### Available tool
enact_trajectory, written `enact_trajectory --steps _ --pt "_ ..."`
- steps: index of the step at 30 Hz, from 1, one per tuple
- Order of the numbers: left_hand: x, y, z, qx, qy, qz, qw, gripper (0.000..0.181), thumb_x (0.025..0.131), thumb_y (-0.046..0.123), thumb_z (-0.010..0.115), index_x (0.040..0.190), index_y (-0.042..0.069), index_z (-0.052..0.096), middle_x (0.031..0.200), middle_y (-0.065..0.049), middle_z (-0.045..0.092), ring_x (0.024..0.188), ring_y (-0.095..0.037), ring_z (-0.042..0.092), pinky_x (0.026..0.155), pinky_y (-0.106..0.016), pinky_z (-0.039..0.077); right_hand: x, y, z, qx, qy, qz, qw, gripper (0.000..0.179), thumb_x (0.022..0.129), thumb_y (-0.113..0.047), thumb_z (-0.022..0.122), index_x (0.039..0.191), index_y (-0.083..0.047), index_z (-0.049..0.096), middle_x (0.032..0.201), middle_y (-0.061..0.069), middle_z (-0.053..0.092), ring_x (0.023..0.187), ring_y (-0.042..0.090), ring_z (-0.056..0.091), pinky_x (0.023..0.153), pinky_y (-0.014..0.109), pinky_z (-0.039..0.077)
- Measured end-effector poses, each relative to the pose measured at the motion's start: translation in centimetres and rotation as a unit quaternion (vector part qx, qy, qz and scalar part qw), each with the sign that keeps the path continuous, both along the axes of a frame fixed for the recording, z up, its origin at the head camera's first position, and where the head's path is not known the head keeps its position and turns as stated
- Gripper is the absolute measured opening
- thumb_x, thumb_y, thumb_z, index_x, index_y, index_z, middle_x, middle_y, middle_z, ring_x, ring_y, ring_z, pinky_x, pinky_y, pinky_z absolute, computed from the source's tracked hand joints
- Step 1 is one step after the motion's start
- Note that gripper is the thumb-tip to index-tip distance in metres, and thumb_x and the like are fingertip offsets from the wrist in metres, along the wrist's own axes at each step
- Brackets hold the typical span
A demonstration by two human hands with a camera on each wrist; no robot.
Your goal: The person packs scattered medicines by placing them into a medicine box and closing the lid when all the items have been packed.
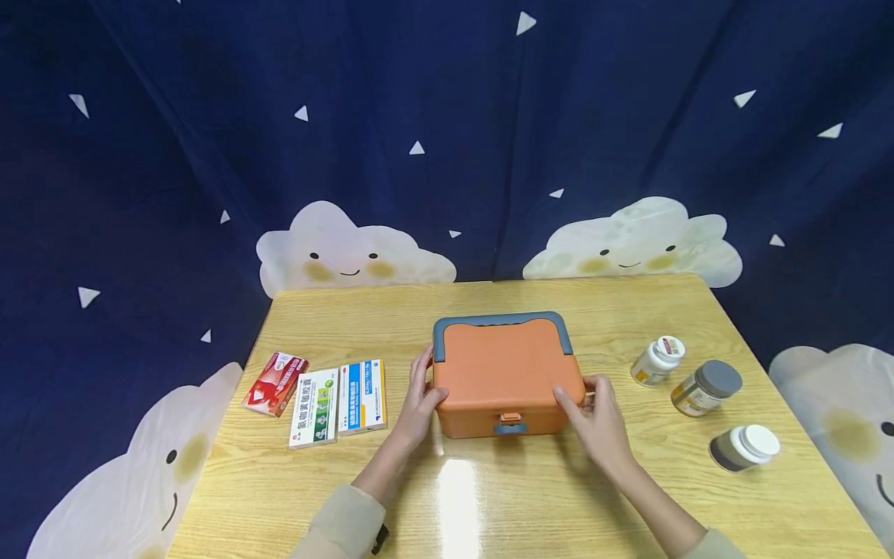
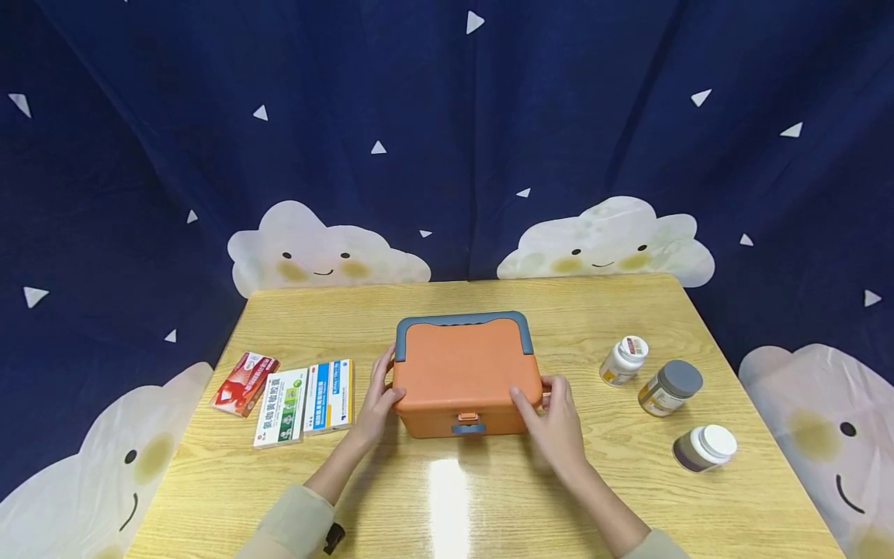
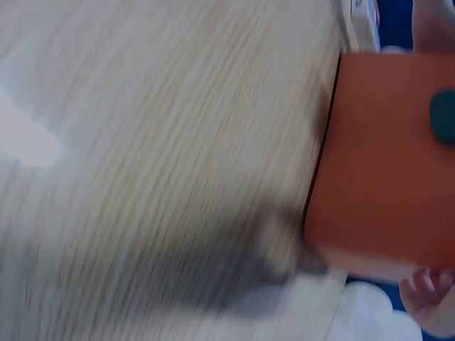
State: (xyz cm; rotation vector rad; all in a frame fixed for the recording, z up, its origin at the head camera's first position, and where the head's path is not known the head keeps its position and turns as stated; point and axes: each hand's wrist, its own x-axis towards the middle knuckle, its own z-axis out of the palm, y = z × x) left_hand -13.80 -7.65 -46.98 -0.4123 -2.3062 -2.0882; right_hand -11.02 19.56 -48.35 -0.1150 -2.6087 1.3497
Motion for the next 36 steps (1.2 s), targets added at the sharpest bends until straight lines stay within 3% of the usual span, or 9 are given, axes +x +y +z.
enact_trajectory --steps 5,9,12,16,19,30,36 --pt "0.0 -0.6 0.0 -0.011 0.031 -0.026 0.9991 0.070 0.082 0.004 0.045 0.144 -0.003 0.013 0.147 -0.026 0.009 0.130 -0.040 0.018 0.097 -0.057 0.023 -0.7 1.6 -0.2 -0.006 0.000 0.096 0.9954 0.065 0.086 -0.030 0.061 0.136 -0.002 0.029 0.130 0.019 0.038 0.108 0.033 0.046 0.088 0.052 0.037" --pt "0.0 -1.0 -0.5 -0.023 0.078 -0.045 0.9957 0.074 0.083 0.008 0.050 0.143 -0.007 0.009 0.146 -0.028 0.007 0.131 -0.042 0.014 0.098 -0.062 0.021 -1.4 2.5 -0.5 -0.002 0.019 0.155 0.9877 0.084 0.081 -0.026 0.068 0.145 -0.013 0.015 0.141 0.017 0.027 0.123 0.038 0.034 0.095 0.058 0.029" --pt "-0.2 -1.2 -1.3 -0.035 0.110 -0.045 0.9923 0.082 0.084 0.021 0.058 0.142 -0.007 0.009 0.147 -0.027 0.006 0.133 -0.043 0.011 0.098 -0.064 0.019 -1.9 3.1 -0.8 0.021 0.029 0.181 0.9829 0.096 0.076 -0.027 0.073 0.147 -0.022 0.008 0.146 0.014 0.023 0.129 0.037 0.027 0.095 0.062 0.026" --pt "-1.0 -1.6 -3.4 -0.075 0.133 -0.034 0.9877 0.098 0.080 0.054 0.059 0.146 0.003 0.007 0.151 -0.017 0.003 0.136 -0.038 0.008 0.101 -0.061 0.019 -2.5 3.6 -1.1 0.043 0.020 0.196 0.9794 0.105 0.072 -0.030 0.077 0.147 -0.028 0.003 0.150 0.011 0.015 0.134 0.036 0.018 0.094 0.066 0.023" --pt "-1.6 -1.8 -4.7 -0.103 0.140 -0.032 0.9842 0.107 0.073 0.069 0.055 0.147 0.010 0.005 0.153 -0.008 -0.001 0.138 -0.033 0.004 0.103 -0.057 0.019 -2.8 3.7 -1.3 0.038 0.018 0.206 0.9777 0.108 0.070 -0.029 0.078 0.147 -0.028 0.002 0.151 0.010 0.011 0.135 0.039 0.014 0.095 0.067 0.020" --pt "-1.9 -1.4 -5.2 -0.165 0.136 -0.032 0.9764 0.118 0.063 0.078 0.053 0.147 0.016 -0.001 0.153 0.000 -0.005 0.139 -0.029 0.002 0.100 -0.063 0.016 -3.6 3.8 -2.1 0.014 0.024 0.224 0.9741 0.114 0.066 -0.024 0.081 0.148 -0.027 0.001 0.152 0.012 0.006 0.136 0.039 0.010 0.095 0.068 0.018" --pt "-1.9 -1.3 -5.5 -0.189 0.139 -0.021 0.9718 0.117 0.065 0.078 0.053 0.147 0.017 -0.004 0.153 -0.008 -0.003 0.139 -0.029 0.003 0.100 -0.062 0.019 -3.7 3.3 -2.1 -0.009 0.020 0.230 0.9730 0.116 0.067 -0.018 0.080 0.147 -0.030 -0.002 0.152 0.011 0.004 0.136 0.038 0.010 0.095 0.068 0.018"
